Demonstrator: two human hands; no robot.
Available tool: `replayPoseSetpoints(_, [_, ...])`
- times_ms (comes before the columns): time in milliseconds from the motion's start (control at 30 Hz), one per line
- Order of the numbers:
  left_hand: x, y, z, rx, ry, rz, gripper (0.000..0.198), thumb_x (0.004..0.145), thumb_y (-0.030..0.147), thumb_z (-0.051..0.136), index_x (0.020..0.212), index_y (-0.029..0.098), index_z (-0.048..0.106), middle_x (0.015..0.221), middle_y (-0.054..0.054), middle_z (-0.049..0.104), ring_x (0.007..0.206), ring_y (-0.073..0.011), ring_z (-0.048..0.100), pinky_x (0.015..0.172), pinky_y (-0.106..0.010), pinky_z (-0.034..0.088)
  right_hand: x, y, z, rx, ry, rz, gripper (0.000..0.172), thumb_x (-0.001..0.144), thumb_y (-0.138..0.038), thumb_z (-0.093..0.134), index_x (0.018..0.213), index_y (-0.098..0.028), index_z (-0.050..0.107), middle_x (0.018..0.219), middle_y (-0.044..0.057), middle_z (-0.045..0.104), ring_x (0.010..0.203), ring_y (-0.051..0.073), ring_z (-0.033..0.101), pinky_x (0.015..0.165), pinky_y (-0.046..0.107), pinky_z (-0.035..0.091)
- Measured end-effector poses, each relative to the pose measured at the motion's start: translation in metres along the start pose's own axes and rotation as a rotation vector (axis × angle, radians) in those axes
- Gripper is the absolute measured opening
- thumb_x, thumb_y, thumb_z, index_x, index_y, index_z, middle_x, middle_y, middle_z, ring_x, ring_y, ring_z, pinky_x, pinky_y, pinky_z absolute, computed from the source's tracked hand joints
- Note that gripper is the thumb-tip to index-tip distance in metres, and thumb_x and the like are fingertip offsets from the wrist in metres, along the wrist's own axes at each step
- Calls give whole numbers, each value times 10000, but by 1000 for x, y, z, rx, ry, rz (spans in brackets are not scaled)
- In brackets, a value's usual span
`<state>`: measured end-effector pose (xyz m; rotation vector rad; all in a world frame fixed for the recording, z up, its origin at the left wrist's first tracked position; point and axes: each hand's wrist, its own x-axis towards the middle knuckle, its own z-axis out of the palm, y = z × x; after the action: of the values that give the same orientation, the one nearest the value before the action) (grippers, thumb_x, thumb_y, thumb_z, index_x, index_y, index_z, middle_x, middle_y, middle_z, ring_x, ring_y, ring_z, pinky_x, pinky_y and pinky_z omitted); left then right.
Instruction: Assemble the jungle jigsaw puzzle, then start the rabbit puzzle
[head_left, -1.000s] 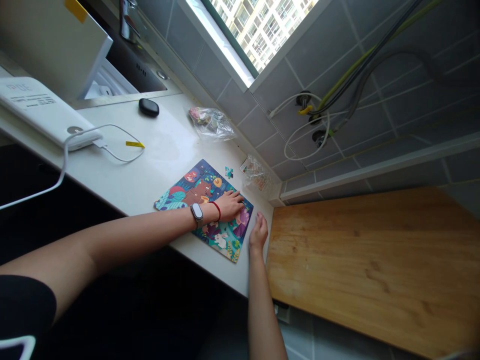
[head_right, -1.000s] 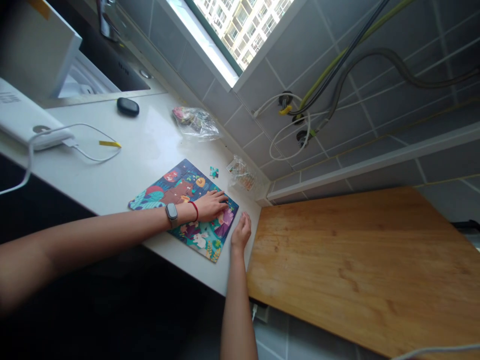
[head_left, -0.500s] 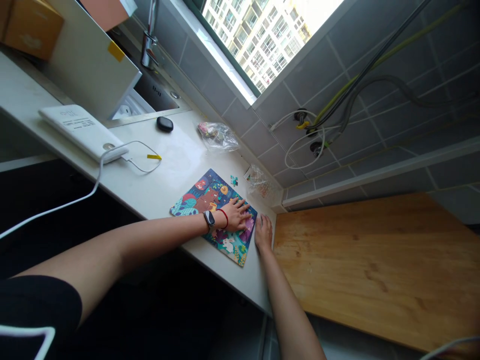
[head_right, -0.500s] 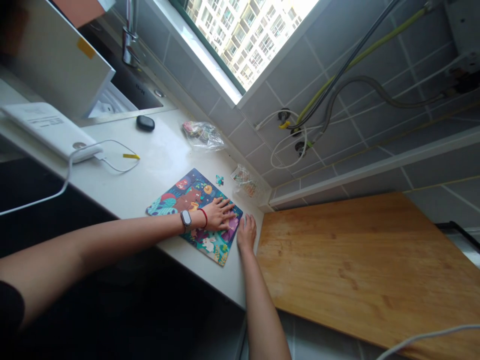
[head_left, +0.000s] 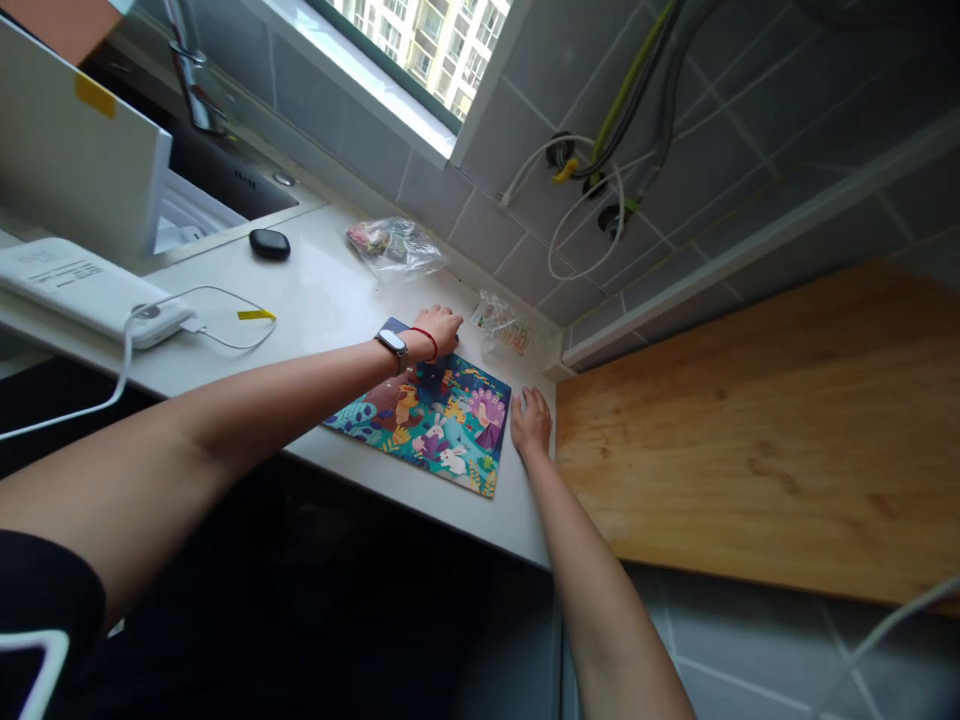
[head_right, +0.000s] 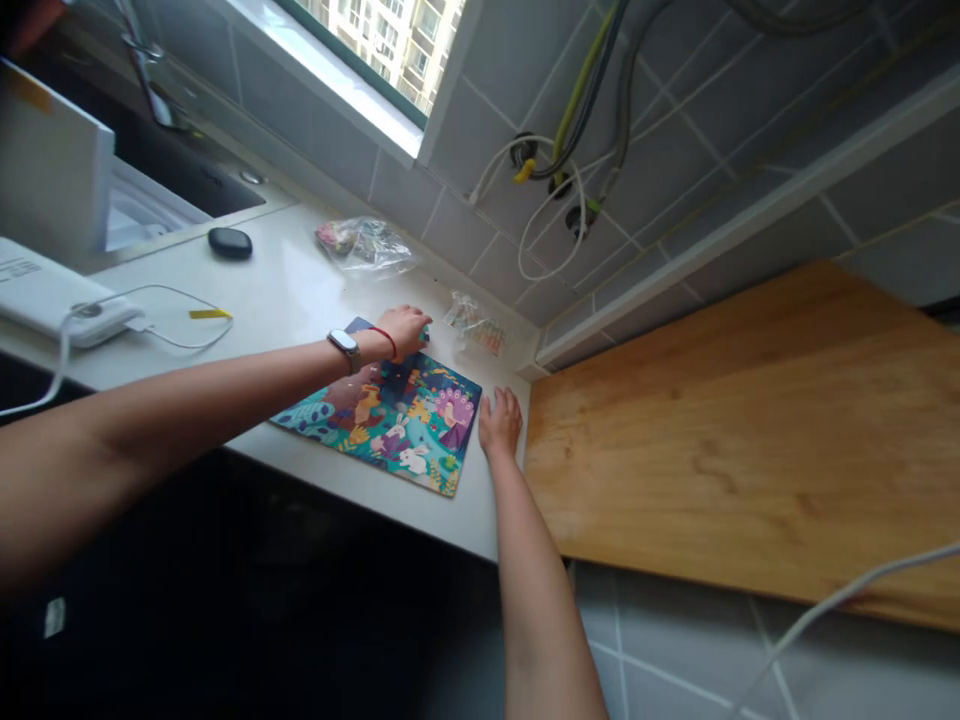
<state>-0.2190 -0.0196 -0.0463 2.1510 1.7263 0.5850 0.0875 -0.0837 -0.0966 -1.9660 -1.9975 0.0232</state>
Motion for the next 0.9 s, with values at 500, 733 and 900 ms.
replayPoseSetpoints(500, [62, -38, -5, 77, -241, 47, 664, 669, 232, 907, 1310, 243, 731, 1186, -30, 781, 996, -200, 736, 865, -218, 534, -2, -11, -7, -21, -27, 47, 496, 1040, -406, 457, 1450, -181, 626, 1610, 140, 523, 1495, 309, 450, 1241, 486, 341])
replayPoseSetpoints(733, [61, -40, -11, 81, -239, 132, 717, 664, 201, 896, 1352, 229, 693, 1300, -80, 713, 972, -202, 742, 866, -256, 556, -3, -14, -8, -20, -5, 49, 486, 1038, -400, 478, 1442, -179, 634, 1601, 152, 531, 1480, 320, 466, 1230, 495, 355])
replayPoseSetpoints(900, [61, -43, -14, 23, -176, 179, 678, 584, 179, 922, 1238, 218, 749, 1188, -75, 737, 931, -208, 719, 860, -283, 557, -4, -15, -9, -29, -10, 51, 480, 1047, -409, 476, 1447, -193, 629, 1606, 140, 525, 1493, 314, 450, 1226, 491, 359])
